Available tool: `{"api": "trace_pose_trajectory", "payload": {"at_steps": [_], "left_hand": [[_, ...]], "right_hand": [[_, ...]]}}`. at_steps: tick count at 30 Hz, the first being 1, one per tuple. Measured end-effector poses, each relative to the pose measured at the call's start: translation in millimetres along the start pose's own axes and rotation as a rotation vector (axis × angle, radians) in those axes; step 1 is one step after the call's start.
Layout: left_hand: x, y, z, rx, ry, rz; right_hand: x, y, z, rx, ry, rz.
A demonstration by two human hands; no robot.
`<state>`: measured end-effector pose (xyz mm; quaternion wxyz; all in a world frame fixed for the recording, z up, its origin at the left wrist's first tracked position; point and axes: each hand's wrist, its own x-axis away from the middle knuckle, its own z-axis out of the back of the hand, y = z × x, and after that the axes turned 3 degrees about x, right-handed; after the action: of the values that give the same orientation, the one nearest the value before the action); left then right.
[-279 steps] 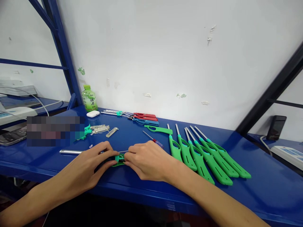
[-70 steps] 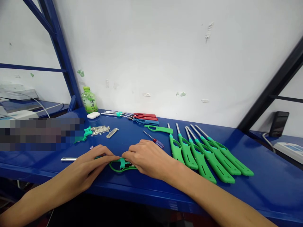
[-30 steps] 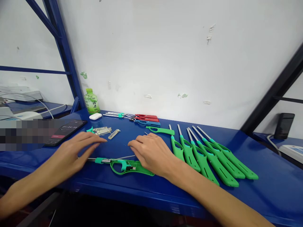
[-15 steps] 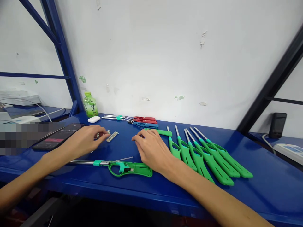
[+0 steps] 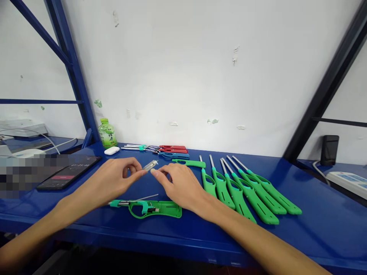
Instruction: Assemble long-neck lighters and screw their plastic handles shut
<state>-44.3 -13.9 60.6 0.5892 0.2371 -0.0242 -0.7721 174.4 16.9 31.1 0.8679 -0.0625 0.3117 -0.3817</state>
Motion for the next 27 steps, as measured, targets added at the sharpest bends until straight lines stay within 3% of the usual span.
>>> {"api": "trace_pose_trajectory", "payload": {"at_steps": [3, 6, 8, 11, 16, 20, 27], "left_hand": [[10.7, 22.0, -7.1, 0.068, 0.025, -0.092], [8.8, 22.8, -7.9, 0.058, 0.008, -0.106], [3.5, 7.5, 1.2, 0.008, -0.015, -0.025], [-2.9, -32.1, 25.8, -0.113, -0.074, 0.116], [-3.3, -86.8, 52.6, -0.011, -0.429, 0.187], [-6.3, -93.8, 43.2, 0.091, -0.570, 0.222], [-11.9, -88.8, 31.6, 0.190, -0.569, 0.190]], "right_hand": [[-3.4, -0.6, 2.5, -0.186, -0.006, -0.047], [-5.9, 0.6, 4.4, -0.383, 0.017, -0.068], [-6.8, 1.0, 5.9, -0.488, 0.045, -0.090], [-6.4, -0.2, 7.8, -0.589, 0.033, -0.136], [-2.9, -3.8, 6.7, -0.593, -0.068, -0.188], [-1.2, -3.4, 4.8, -0.507, -0.062, -0.156], [-0.6, -3.7, 4.8, -0.438, -0.055, -0.131]]}}
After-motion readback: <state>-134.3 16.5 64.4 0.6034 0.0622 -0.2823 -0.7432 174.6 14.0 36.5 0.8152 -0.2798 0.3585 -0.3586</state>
